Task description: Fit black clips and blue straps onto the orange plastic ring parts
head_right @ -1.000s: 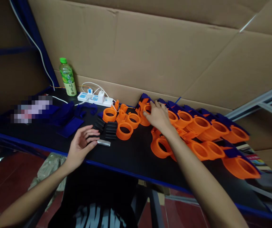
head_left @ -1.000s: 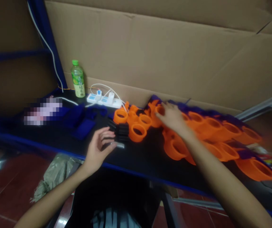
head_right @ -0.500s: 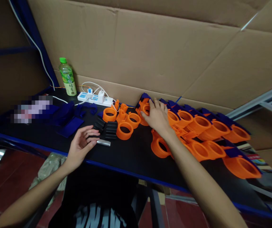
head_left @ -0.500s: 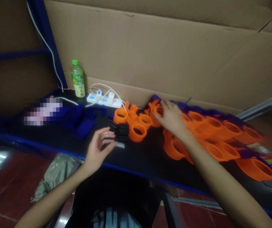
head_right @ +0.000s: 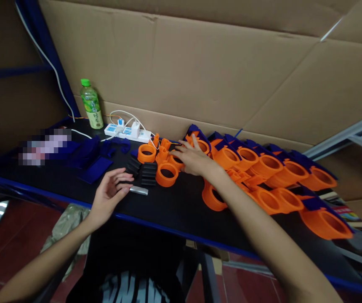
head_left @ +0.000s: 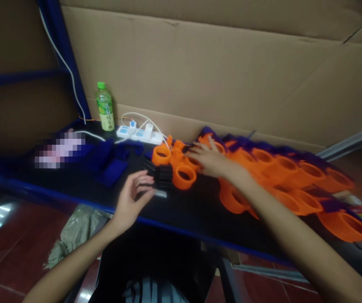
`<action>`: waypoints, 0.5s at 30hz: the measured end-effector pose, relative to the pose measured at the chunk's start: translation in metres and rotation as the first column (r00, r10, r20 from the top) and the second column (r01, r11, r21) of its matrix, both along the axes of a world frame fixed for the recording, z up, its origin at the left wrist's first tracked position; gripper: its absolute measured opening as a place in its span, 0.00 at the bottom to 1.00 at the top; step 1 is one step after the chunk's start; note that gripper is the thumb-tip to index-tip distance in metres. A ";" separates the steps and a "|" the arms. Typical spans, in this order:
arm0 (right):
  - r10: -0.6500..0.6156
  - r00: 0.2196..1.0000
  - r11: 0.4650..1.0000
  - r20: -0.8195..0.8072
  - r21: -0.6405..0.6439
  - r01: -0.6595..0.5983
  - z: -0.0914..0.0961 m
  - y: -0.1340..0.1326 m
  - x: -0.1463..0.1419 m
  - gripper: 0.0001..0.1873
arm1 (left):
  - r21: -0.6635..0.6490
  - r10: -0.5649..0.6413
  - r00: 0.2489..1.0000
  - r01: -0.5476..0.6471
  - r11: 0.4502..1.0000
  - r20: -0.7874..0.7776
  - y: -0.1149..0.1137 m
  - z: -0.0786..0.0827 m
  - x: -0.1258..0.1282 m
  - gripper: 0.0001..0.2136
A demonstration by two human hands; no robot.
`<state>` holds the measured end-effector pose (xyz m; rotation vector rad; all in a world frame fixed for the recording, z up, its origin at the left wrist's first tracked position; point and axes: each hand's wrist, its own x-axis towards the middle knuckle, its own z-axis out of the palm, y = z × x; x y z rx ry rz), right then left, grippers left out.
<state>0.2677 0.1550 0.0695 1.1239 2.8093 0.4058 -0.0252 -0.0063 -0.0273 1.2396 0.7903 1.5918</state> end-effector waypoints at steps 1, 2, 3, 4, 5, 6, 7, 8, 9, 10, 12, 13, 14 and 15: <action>0.005 1.000 1.000 0.001 -0.006 -0.005 0.000 0.003 -0.001 0.33 | 0.000 0.001 1.000 -0.001 1.000 0.000 0.000 0.000 0.000 0.24; 0.009 1.000 1.000 -0.003 -0.005 -0.009 0.001 0.004 -0.003 0.31 | 0.000 0.001 1.000 -0.001 1.000 0.001 0.000 0.000 0.000 0.24; 0.008 1.000 1.000 -0.010 0.006 -0.008 0.002 0.005 -0.004 0.30 | -0.001 0.001 1.000 -0.001 1.000 0.001 0.000 0.000 0.000 0.24; 0.003 1.000 1.000 -0.023 0.028 -0.002 0.003 0.006 -0.005 0.30 | -0.004 0.002 1.000 -0.002 1.000 0.001 0.000 0.000 0.000 0.24; -0.005 0.999 0.998 -0.038 0.057 0.008 0.005 0.005 -0.006 0.30 | -0.008 0.005 1.000 -0.005 1.000 0.001 0.000 0.000 0.000 0.24; -0.014 0.998 0.996 -0.056 0.090 0.019 0.007 0.004 -0.007 0.30 | -0.013 0.009 1.000 -0.009 1.000 0.000 0.001 0.000 0.000 0.23; -0.023 0.997 0.992 -0.073 0.124 0.032 0.009 0.003 -0.008 0.30 | -0.019 0.014 1.000 -0.014 1.000 -0.001 0.001 0.000 -0.001 0.22; -0.031 0.995 0.987 -0.090 0.157 0.045 0.011 0.001 -0.010 0.31 | -0.026 0.020 1.000 -0.020 0.999 -0.002 0.001 0.000 -0.001 0.22; -0.039 0.994 0.980 -0.105 0.190 0.058 0.014 0.000 -0.011 0.31 | -0.032 0.025 1.000 -0.025 0.999 -0.002 0.001 0.000 -0.001 0.21; -0.047 0.992 0.972 -0.118 0.221 0.073 0.018 -0.003 -0.013 0.32 | -0.037 0.029 1.000 -0.029 0.999 -0.002 0.001 0.000 -0.001 0.21; -0.065 0.987 0.954 -0.146 0.281 0.104 0.027 -0.009 -0.019 0.33 | -0.045 0.035 0.999 -0.035 0.998 0.002 0.001 0.001 -0.001 0.20; -0.071 0.983 0.944 -0.167 0.307 0.120 0.033 -0.013 -0.022 0.32 | -0.049 0.038 0.999 -0.038 0.998 0.005 0.001 0.002 -0.001 0.20; -0.072 0.978 0.935 -0.194 0.328 0.134 0.038 -0.018 -0.026 0.32 | -0.053 0.040 0.999 -0.039 0.998 0.010 0.001 0.003 -0.001 0.19; -0.066 0.971 0.928 -0.229 0.344 0.145 0.044 -0.026 -0.030 0.31 | -0.055 0.040 0.999 -0.039 0.998 0.016 0.001 0.003 -0.001 0.19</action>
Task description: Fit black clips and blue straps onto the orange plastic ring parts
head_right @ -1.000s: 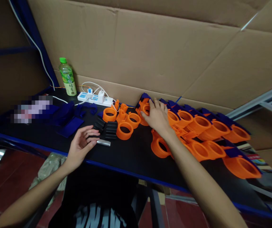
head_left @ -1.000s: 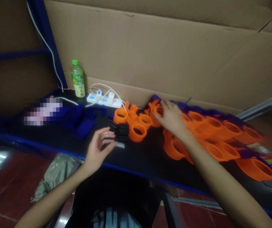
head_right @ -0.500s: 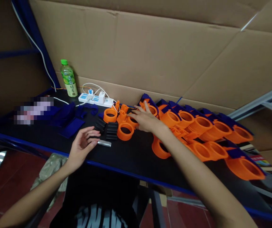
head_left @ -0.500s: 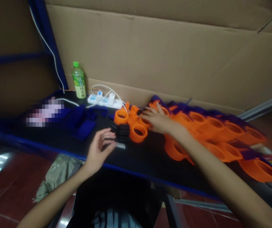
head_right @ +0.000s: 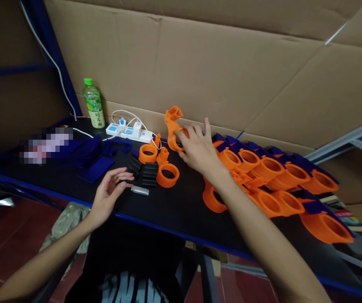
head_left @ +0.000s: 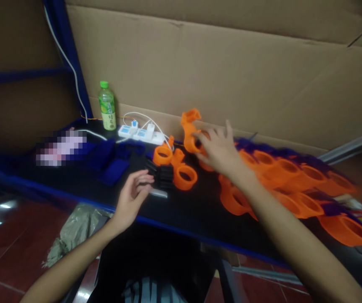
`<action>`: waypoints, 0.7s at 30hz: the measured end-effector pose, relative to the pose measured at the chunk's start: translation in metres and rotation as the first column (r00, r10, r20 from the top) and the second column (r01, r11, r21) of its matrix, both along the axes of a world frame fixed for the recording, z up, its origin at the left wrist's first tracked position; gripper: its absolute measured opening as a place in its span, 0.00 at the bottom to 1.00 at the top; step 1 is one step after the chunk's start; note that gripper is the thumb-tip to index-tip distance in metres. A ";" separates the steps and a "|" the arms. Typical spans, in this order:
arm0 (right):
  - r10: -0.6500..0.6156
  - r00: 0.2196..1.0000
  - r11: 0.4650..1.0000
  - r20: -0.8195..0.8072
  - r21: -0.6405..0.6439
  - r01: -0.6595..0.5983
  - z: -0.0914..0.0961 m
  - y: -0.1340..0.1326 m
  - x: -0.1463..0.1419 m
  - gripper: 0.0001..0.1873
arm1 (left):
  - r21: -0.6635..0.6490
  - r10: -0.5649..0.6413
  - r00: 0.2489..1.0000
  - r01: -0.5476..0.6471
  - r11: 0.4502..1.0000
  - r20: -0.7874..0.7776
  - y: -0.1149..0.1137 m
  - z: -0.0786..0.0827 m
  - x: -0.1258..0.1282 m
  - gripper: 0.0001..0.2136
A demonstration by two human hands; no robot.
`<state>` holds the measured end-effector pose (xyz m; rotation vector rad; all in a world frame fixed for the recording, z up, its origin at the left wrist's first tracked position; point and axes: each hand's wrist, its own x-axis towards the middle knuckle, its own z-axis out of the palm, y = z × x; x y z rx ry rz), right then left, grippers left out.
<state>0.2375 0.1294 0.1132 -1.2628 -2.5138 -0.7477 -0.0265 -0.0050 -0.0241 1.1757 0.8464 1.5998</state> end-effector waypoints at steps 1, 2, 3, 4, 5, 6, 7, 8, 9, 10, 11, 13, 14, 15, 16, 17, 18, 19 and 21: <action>0.010 0.999 1.000 -0.041 0.018 -0.010 0.005 -0.009 -0.005 0.30 | 0.000 -0.003 1.000 0.003 1.000 0.010 0.000 0.001 -0.001 0.20; 0.034 0.995 0.999 -0.089 0.027 -0.032 0.008 -0.020 -0.011 0.29 | 0.003 -0.005 1.000 0.005 1.000 0.028 0.001 0.002 -0.001 0.20; 0.074 0.987 0.997 -0.144 0.024 -0.071 0.009 -0.033 -0.018 0.29 | 0.012 -0.004 0.999 0.003 1.000 0.054 0.002 0.003 -0.003 0.21; 0.129 0.970 0.991 -0.204 0.003 -0.131 0.008 -0.047 -0.026 0.29 | 0.023 0.001 0.996 -0.003 1.000 0.089 0.002 0.004 -0.004 0.22; 0.193 0.943 0.977 -0.270 -0.036 -0.210 0.005 -0.063 -0.035 0.29 | 0.035 0.008 0.991 -0.013 0.999 0.132 0.003 0.006 -0.006 0.24; 0.260 0.904 0.947 -0.338 -0.094 -0.308 -0.001 -0.079 -0.044 0.29 | 0.044 0.015 0.984 -0.023 0.999 0.180 0.003 0.008 -0.008 0.25; 0.308 0.863 0.899 -0.400 -0.175 -0.402 -0.008 -0.095 -0.052 0.30 | 0.045 0.013 0.974 -0.023 0.999 0.225 0.002 0.010 -0.009 0.26; 0.334 0.829 0.843 -0.449 -0.251 -0.476 -0.017 -0.110 -0.060 0.31 | 0.038 0.002 0.965 -0.013 0.999 0.263 0.001 0.012 -0.011 0.27; 0.352 0.796 0.785 -0.492 -0.308 -0.538 -0.026 -0.123 -0.067 0.32 | 0.019 -0.014 0.956 0.008 1.000 0.294 0.000 0.015 -0.012 0.27; 0.367 0.764 0.728 -0.530 -0.347 -0.591 -0.035 -0.133 -0.073 0.35 | -0.008 -0.018 0.951 0.022 1.000 0.310 -0.002 0.018 -0.014 0.27; 0.377 0.736 0.689 -0.563 -0.361 -0.629 -0.043 -0.140 -0.077 0.39 | -0.040 0.002 0.949 0.011 0.999 0.317 -0.003 0.020 -0.015 0.26; 0.368 0.697 0.661 -0.615 -0.354 -0.661 -0.056 -0.146 -0.081 0.44 | -0.113 0.072 0.947 -0.039 0.993 0.313 -0.005 0.023 -0.017 0.24; 0.350 0.694 0.670 -0.629 -0.350 -0.655 -0.062 -0.145 -0.080 0.44 | -0.148 0.107 0.945 -0.063 0.987 0.309 -0.006 0.024 -0.018 0.24; 0.326 0.707 0.687 -0.628 -0.357 -0.633 -0.067 -0.142 -0.079 0.40 | -0.180 0.127 0.944 -0.074 0.981 0.305 -0.005 0.024 -0.019 0.23; 0.295 0.734 0.717 -0.612 -0.366 -0.593 -0.072 -0.138 -0.077 0.35 | -0.207 0.140 0.942 -0.079 0.975 0.304 -0.004 0.024 -0.020 0.24; 0.264 0.773 0.757 -0.576 -0.373 -0.537 -0.077 -0.134 -0.075 0.28 | -0.226 0.149 0.941 -0.080 0.971 0.303 -0.003 0.023 -0.022 0.25; 0.234 0.819 0.802 -0.524 -0.372 -0.467 -0.083 -0.130 -0.073 0.22 | -0.243 0.154 0.942 -0.082 0.967 0.297 -0.002 0.022 -0.022 0.26; 0.206 0.861 0.846 -0.465 -0.358 -0.395 -0.088 -0.127 -0.071 0.17 | -0.258 0.159 0.945 -0.084 0.963 0.286 -0.001 0.022 -0.023 0.27; 0.163 0.917 0.908 -0.364 -0.309 -0.284 -0.097 -0.124 -0.070 0.14 | -0.289 0.154 0.954 -0.076 0.954 0.258 0.001 0.022 -0.024 0.29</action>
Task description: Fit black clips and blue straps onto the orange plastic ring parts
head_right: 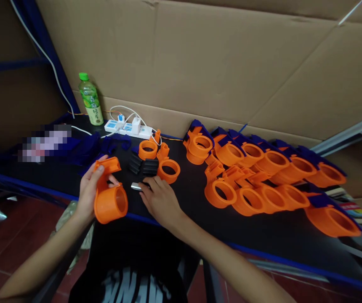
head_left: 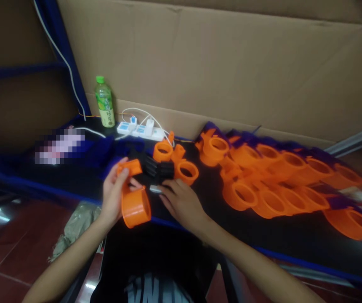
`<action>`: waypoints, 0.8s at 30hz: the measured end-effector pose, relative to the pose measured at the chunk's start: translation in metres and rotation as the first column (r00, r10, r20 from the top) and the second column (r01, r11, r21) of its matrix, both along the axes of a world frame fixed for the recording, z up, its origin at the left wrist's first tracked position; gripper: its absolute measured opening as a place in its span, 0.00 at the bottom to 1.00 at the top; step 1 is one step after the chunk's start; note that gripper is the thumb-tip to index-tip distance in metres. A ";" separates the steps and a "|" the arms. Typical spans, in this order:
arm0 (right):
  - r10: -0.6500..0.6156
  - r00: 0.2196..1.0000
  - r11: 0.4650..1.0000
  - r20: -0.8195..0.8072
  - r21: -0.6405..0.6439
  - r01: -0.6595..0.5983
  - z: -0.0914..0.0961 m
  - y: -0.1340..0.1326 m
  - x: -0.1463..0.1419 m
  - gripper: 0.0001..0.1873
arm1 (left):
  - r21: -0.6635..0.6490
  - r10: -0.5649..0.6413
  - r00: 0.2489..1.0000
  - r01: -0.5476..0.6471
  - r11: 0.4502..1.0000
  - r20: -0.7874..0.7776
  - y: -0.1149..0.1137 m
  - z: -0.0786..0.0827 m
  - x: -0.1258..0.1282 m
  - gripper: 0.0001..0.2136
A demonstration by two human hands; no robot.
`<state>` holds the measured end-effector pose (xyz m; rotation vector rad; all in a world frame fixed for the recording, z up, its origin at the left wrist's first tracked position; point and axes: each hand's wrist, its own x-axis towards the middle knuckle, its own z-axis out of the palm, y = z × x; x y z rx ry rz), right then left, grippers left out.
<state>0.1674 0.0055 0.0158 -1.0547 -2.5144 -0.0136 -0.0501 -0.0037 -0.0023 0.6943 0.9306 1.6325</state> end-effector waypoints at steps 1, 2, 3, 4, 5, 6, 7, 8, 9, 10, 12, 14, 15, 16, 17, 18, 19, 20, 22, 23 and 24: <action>-0.018 0.999 0.999 0.036 0.032 0.017 -0.003 0.000 0.000 0.13 | -0.016 -0.011 1.000 0.011 1.000 -0.011 0.001 0.000 0.000 0.29; -0.021 0.998 0.998 0.066 0.055 0.017 -0.006 0.000 0.000 0.12 | -0.029 -0.021 1.000 0.020 0.999 -0.019 0.001 0.001 0.000 0.29; -0.020 0.996 0.997 0.090 0.073 0.014 -0.007 -0.001 -0.001 0.12 | -0.037 -0.026 0.999 0.025 0.999 -0.021 0.002 0.001 0.000 0.29; -0.020 0.994 0.996 0.108 0.088 0.011 -0.008 -0.002 -0.001 0.12 | -0.043 -0.030 0.999 0.029 0.999 -0.020 0.002 0.002 0.000 0.28; -0.022 0.993 0.995 0.117 0.098 0.011 -0.008 -0.002 -0.001 0.12 | -0.047 -0.035 0.999 0.034 0.998 -0.018 0.002 0.003 0.000 0.28; -0.028 0.993 0.995 0.113 0.099 0.017 -0.008 -0.003 -0.001 0.12 | -0.051 -0.042 0.999 0.041 0.998 -0.015 0.002 0.003 0.001 0.28; -0.037 0.995 0.996 0.097 0.090 0.028 -0.008 -0.003 -0.001 0.12 | -0.053 -0.054 0.998 0.053 0.997 -0.013 0.002 0.004 0.001 0.28; -0.048 0.996 0.996 0.071 0.072 0.043 -0.008 -0.003 -0.001 0.12 | -0.054 -0.066 0.998 0.066 0.996 -0.012 0.002 0.004 0.001 0.28; -0.058 0.998 0.997 0.034 0.049 0.057 -0.007 -0.003 0.000 0.12 | -0.052 -0.076 0.997 0.075 0.996 -0.014 0.002 0.004 0.001 0.28; -0.067 0.998 0.997 -0.013 0.023 0.067 -0.006 -0.003 0.000 0.12 | -0.050 -0.080 0.997 0.079 0.996 -0.016 0.002 0.004 0.001 0.28; -0.073 0.987 0.997 -0.140 -0.035 0.069 -0.001 0.000 0.001 0.10 | -0.051 -0.084 0.996 0.083 0.995 -0.023 0.002 0.003 0.001 0.28; -0.075 0.954 0.994 -0.289 -0.095 0.049 0.010 0.004 0.001 0.08 | -0.059 -0.103 0.994 0.100 0.993 -0.043 0.002 0.002 0.001 0.27; -0.080 0.934 0.992 -0.349 -0.122 0.039 0.017 0.007 0.001 0.08 | -0.063 -0.126 0.990 0.122 0.991 -0.063 0.002 0.002 0.001 0.28; -0.086 0.917 0.989 -0.390 -0.144 0.031 0.025 0.011 0.000 0.08 | -0.069 -0.160 0.983 0.154 0.986 -0.089 0.001 0.002 0.001 0.28; -0.087 0.908 0.987 -0.410 -0.161 0.022 0.033 0.014 -0.002 0.09 | -0.073 -0.195 0.973 0.187 0.980 -0.120 0.001 0.003 0.001 0.29; -0.081 0.907 0.985 -0.413 -0.175 0.008 0.041 0.017 -0.003 0.09 | -0.076 -0.227 0.962 0.218 0.973 -0.153 0.001 0.003 0.001 0.29; -0.066 0.914 0.983 -0.401 -0.185 -0.010 0.046 0.021 -0.005 0.09 | -0.078 -0.250 0.951 0.239 0.968 -0.182 0.001 0.004 0.001 0.29; -0.044 0.925 0.981 -0.379 -0.191 -0.031 0.051 0.023 -0.007 0.09 | -0.080 -0.265 0.942 0.254 0.964 -0.206 0.001 0.004 0.001 0.29; -0.003 0.951 0.981 -0.310 -0.184 -0.057 0.054 0.027 -0.012 0.09 | -0.080 -0.279 0.930 0.267 0.960 -0.238 0.001 0.005 0.000 0.28; 0.006 0.963 0.984 -0.270 -0.169 -0.053 0.054 0.027 -0.013 0.09 | -0.078 -0.282 0.927 0.271 0.959 -0.247 0.001 0.005 0.000 0.28; 0.007 0.972 0.988 -0.233 -0.148 -0.042 0.053 0.027 -0.015 0.09 | -0.075 -0.286 0.924 0.276 0.958 -0.253 0.001 0.005 0.000 0.27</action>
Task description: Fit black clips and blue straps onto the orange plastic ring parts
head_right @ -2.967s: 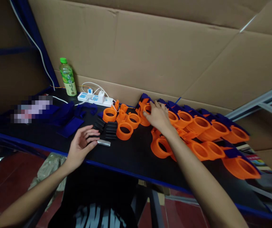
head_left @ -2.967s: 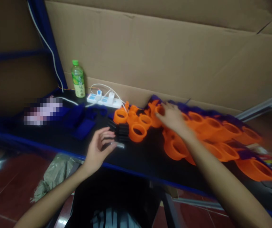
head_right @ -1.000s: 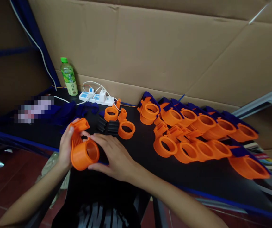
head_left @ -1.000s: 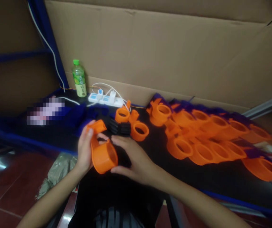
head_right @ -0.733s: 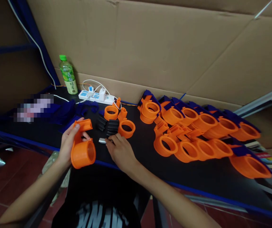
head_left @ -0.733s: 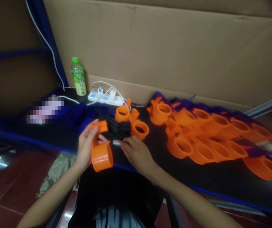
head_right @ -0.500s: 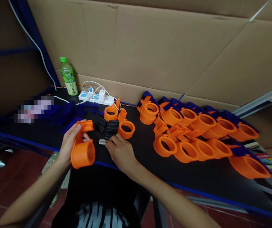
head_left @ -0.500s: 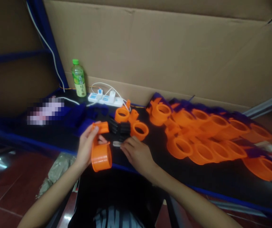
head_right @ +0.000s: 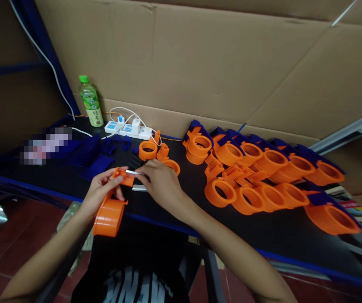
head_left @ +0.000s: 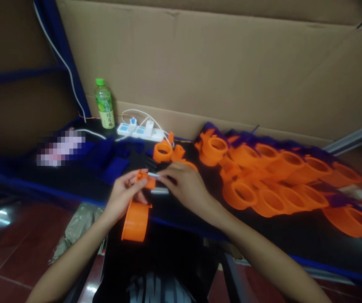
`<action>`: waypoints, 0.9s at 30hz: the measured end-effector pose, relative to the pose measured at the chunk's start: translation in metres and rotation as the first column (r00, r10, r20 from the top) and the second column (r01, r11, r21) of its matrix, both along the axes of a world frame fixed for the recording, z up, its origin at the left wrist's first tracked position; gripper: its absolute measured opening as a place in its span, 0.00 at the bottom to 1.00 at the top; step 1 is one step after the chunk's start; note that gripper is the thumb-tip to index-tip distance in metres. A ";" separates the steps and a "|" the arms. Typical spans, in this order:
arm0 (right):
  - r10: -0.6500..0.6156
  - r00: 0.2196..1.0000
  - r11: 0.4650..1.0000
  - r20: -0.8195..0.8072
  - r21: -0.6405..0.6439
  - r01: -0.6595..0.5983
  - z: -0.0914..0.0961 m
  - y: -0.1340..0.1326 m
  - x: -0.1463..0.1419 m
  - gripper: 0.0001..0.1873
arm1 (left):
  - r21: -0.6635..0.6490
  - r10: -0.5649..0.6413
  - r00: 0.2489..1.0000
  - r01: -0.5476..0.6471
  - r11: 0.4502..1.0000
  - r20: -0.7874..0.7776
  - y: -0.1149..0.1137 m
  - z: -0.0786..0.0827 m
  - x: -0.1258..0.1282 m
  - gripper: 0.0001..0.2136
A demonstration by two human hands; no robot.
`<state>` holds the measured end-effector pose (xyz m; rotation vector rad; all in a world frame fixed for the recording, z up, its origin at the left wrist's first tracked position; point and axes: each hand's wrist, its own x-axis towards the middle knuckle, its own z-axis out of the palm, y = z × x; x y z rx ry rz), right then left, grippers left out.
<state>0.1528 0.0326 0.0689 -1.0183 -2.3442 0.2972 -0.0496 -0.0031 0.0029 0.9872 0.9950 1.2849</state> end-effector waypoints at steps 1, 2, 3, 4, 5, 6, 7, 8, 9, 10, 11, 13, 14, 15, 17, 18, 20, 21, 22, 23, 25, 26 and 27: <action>-0.008 1.000 1.000 0.030 0.023 0.007 -0.001 -0.001 -0.001 0.10 | 0.004 -0.004 1.000 0.004 1.000 -0.003 0.000 0.000 0.000 0.26; -0.016 0.999 0.999 0.048 0.043 0.014 -0.002 -0.001 -0.001 0.10 | 0.009 -0.008 1.000 0.008 1.000 -0.004 0.000 0.000 0.000 0.26; -0.023 0.998 0.998 0.059 0.057 0.019 -0.002 -0.002 -0.001 0.10 | 0.012 -0.011 1.000 0.011 1.000 -0.005 0.000 0.000 0.000 0.25; -0.028 0.997 0.998 0.067 0.066 0.023 -0.002 -0.003 -0.001 0.10 | 0.013 -0.015 1.000 0.015 1.000 -0.007 0.000 0.000 0.000 0.25; -0.030 0.996 0.997 0.079 0.070 0.024 -0.002 -0.003 -0.001 0.09 | 0.014 -0.020 1.000 0.020 1.000 -0.010 0.000 0.000 0.001 0.24; -0.029 0.995 0.997 0.096 0.067 0.023 -0.001 -0.003 -0.001 0.09 | 0.014 -0.025 1.000 0.025 1.000 -0.013 0.001 -0.001 0.001 0.24; -0.027 0.993 0.998 0.116 0.061 0.020 -0.001 -0.003 -0.001 0.08 | 0.013 -0.028 0.999 0.028 1.000 -0.016 0.001 -0.001 0.001 0.24; -0.024 0.991 0.998 0.131 0.057 0.016 -0.002 -0.002 -0.003 0.09 | 0.012 -0.029 0.999 0.029 1.000 -0.019 0.002 -0.002 0.001 0.24; -0.021 0.990 0.998 0.137 0.054 0.014 -0.003 -0.001 -0.004 0.09 | 0.011 -0.027 0.999 0.027 1.000 -0.022 0.002 -0.002 0.001 0.24; -0.021 0.991 0.998 0.135 0.056 0.014 -0.005 0.000 -0.007 0.10 | 0.010 -0.027 0.999 0.028 1.000 -0.025 0.003 -0.003 0.001 0.23; -0.023 0.991 0.998 0.130 0.062 0.015 -0.007 0.001 -0.009 0.10 | 0.008 -0.030 0.999 0.030 1.000 -0.026 0.003 -0.003 0.000 0.23; -0.028 0.992 0.997 0.126 0.078 0.018 -0.012 0.003 -0.014 0.12 | 0.002 -0.039 0.999 0.039 0.999 -0.023 0.004 -0.004 0.000 0.22; -0.022 0.991 0.996 0.135 0.085 0.011 -0.013 0.004 -0.016 0.13 | 0.000 -0.042 0.999 0.042 0.999 -0.017 0.004 -0.004 -0.001 0.22; -0.010 0.989 0.996 0.148 0.094 -0.004 -0.014 0.004 -0.017 0.15 | -0.001 -0.042 0.999 0.042 0.999 -0.009 0.003 -0.004 -0.001 0.22; 0.002 0.986 0.992 0.168 0.127 -0.024 -0.013 0.004 -0.014 0.17 | -0.002 -0.019 1.000 0.019 1.000 0.022 0.003 -0.005 -0.001 0.24; -0.010 0.983 0.989 0.181 0.146 -0.017 -0.012 0.003 -0.011 0.19 | -0.005 0.002 0.999 -0.002 1.000 0.045 0.003 -0.005 -0.001 0.26; -0.086 0.966 0.983 0.242 0.178 0.043 -0.009 0.000 -0.004 0.20 | -0.021 0.050 0.993 -0.048 0.999 0.102 0.004 -0.005 -0.001 0.28; -0.133 0.944 0.979 0.303 0.189 0.077 -0.008 -0.002 0.000 0.19 | -0.033 0.071 0.989 -0.067 0.997 0.133 0.005 -0.005 -0.001 0.28; -0.165 0.909 0.976 0.384 0.195 0.095 -0.008 -0.004 0.004 0.18 | -0.044 0.090 0.982 -0.084 0.996 0.164 0.005 -0.005 -0.001 0.27; -0.180 0.863 0.976 0.472 0.196 0.096 -0.008 -0.006 0.006 0.16 | -0.056 0.104 0.976 -0.095 0.994 0.192 0.006 -0.005 0.000 0.27; -0.172 0.764 0.980 0.622 0.188 0.067 -0.010 -0.009 0.009 0.14 | -0.074 0.129 0.964 -0.115 0.991 0.231 0.006 -0.005 0.000 0.25; -0.164 0.726 0.982 0.668 0.183 0.054 -0.011 -0.010 0.009 0.13 | -0.079 0.139 0.960 -0.123 0.989 0.242 0.006 -0.004 0.001 0.25; -0.164 0.702 0.982 0.693 0.182 0.049 -0.012 -0.010 0.009 0.14 | -0.082 0.145 0.958 -0.128 0.988 0.249 0.006 -0.004 0.001 0.24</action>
